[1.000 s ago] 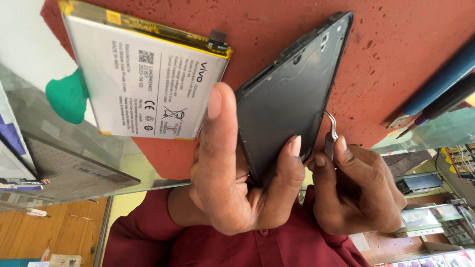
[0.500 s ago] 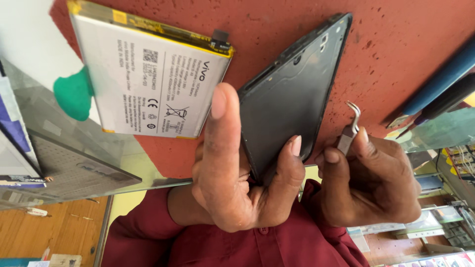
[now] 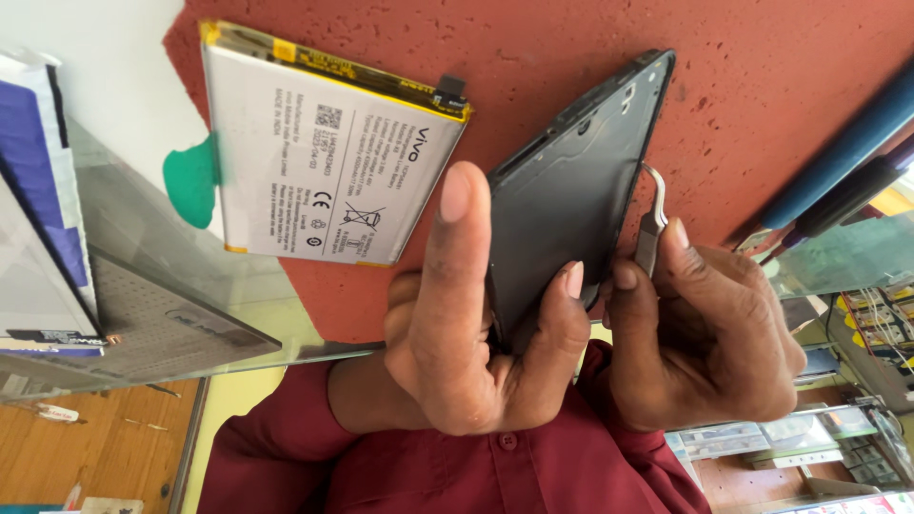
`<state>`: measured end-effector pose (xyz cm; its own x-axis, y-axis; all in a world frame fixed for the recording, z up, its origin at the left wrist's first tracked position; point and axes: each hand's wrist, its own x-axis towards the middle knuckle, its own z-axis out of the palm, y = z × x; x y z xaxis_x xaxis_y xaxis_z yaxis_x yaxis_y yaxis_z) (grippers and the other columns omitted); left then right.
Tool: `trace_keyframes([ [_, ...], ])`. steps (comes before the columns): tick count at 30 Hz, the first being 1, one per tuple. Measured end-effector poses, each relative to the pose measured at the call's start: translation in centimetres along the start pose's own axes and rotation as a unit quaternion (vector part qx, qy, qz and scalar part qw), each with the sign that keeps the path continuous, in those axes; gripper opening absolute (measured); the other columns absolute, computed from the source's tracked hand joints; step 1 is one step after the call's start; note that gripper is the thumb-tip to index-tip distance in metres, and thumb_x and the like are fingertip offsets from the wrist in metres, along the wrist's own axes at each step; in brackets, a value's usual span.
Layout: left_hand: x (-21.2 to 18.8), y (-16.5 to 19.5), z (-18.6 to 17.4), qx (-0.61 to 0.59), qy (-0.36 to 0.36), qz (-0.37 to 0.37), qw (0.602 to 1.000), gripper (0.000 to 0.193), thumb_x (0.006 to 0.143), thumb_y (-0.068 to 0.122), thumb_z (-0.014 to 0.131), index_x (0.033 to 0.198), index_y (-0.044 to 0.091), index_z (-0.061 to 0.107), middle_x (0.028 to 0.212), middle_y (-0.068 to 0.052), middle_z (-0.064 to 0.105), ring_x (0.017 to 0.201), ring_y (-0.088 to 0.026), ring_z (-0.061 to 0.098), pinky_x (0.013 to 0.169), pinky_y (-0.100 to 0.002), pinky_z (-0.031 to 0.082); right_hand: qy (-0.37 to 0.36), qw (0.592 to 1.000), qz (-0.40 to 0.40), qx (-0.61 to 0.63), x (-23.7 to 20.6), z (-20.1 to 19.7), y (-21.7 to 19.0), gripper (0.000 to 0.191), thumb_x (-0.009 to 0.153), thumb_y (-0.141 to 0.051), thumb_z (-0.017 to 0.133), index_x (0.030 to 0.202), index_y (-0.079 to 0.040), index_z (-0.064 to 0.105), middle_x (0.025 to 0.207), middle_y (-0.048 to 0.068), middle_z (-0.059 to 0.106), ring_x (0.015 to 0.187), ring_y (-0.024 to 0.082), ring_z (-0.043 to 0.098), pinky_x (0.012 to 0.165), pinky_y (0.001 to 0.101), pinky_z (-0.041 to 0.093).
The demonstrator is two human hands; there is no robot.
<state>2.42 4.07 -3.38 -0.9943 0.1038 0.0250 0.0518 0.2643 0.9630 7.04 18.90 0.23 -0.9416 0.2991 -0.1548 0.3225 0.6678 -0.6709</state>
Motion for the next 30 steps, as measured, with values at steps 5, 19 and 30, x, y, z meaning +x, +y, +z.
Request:
trace_keyframes([
  [5,0.0,-0.2,-0.2,0.004,-0.007,0.015,1.000,0.064,0.100,-0.006,0.068,0.141,-0.024,0.022,0.144,-0.045,0.036,0.115,-0.046,0.074,0.087,-0.035,0.064,-0.003,1.000,0.020,0.012,0.5,0.2,-1.2,0.023,0.103,0.018,0.080,0.119,0.008,0.067,0.097,0.022,0.073,0.073,0.014,0.072,0.062,0.0191,0.052],
  [19,1.5,1.4,-1.5,0.002,-0.044,-0.031,0.999,0.064,0.100,-0.007,0.062,0.144,-0.023,0.019,0.148,-0.046,0.034,0.139,-0.056,0.055,0.110,-0.042,0.060,-0.009,1.000,0.008,-0.009,4.3,1.0,-4.5,0.017,0.104,0.018,0.080,0.112,0.008,0.070,0.097,0.012,0.069,0.069,0.007,0.063,0.056,0.0176,0.042],
  [30,0.6,4.0,-2.1,-0.073,-0.054,-0.199,0.976,0.081,0.099,-0.002,0.064,0.162,0.003,0.015,0.142,-0.016,0.066,0.094,-0.019,0.068,0.082,-0.029,0.056,-0.036,0.988,-0.121,0.086,4.3,-0.3,-2.3,0.019,0.103,0.015,0.075,0.119,0.006,0.070,0.092,0.009,0.064,0.070,0.007,0.058,0.060,0.0202,0.043],
])
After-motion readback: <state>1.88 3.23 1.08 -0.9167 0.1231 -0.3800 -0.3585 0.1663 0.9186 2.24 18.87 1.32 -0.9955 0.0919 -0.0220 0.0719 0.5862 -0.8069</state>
